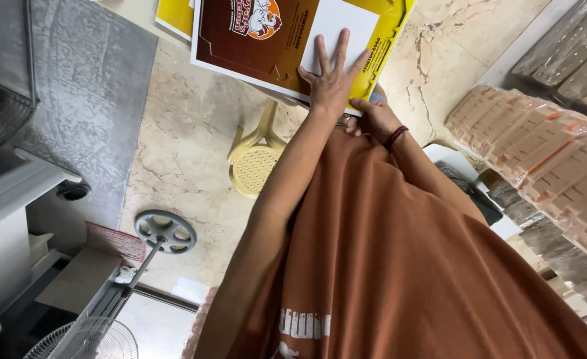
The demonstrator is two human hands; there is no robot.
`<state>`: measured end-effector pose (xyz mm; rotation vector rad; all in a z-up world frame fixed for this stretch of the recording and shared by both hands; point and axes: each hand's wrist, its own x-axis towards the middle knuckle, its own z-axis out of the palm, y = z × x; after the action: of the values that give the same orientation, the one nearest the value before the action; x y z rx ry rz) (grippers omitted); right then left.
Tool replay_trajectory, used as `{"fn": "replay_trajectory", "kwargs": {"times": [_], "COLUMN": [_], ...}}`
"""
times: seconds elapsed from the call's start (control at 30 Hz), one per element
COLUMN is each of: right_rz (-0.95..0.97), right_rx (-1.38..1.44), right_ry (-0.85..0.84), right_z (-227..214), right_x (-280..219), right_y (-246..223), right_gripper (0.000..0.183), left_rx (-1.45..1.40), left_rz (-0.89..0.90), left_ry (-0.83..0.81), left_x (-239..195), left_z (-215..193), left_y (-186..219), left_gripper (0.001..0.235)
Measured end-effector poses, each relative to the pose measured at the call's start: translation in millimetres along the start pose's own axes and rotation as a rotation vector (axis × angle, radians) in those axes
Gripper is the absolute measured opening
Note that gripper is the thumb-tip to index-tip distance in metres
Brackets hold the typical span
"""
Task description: Assembling and folding cardboard boxes from flat sheets and stacking them on a work surface.
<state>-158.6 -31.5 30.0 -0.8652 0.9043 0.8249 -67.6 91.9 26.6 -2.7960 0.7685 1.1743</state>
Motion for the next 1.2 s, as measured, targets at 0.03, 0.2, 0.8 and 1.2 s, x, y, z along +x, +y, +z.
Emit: {"fn": "replay_trajectory", "kwargs": {"times": [0.03,0.2,0.8,1.2], "right_rz": [-0.069,-0.144,-0.228,-0.265], "right_rx": [-0.032,-0.128,-0.131,-0.545], "right_ry": [-0.003,0.073,0.036,0.18], "right_z": [2,11,26,-137], "right_x": [-2,-7,-25,14], "right_y": [3,-3,15,-111], "right_gripper": [0.033,0.031,0.052,0.055], "left_rx": [0.018,0.02,-0.072,-0.47], "left_rz": [-0.013,-0.025,0.017,-0.132], "left_ry": [-0.007,-0.015,0.008,0.996], "left_x": [1,1,-15,-77], "left_z": [3,-7,-36,51], "left_y": [1,-2,-11,-35], "left_gripper": [0.103,0.104,0.107,0.047]}}
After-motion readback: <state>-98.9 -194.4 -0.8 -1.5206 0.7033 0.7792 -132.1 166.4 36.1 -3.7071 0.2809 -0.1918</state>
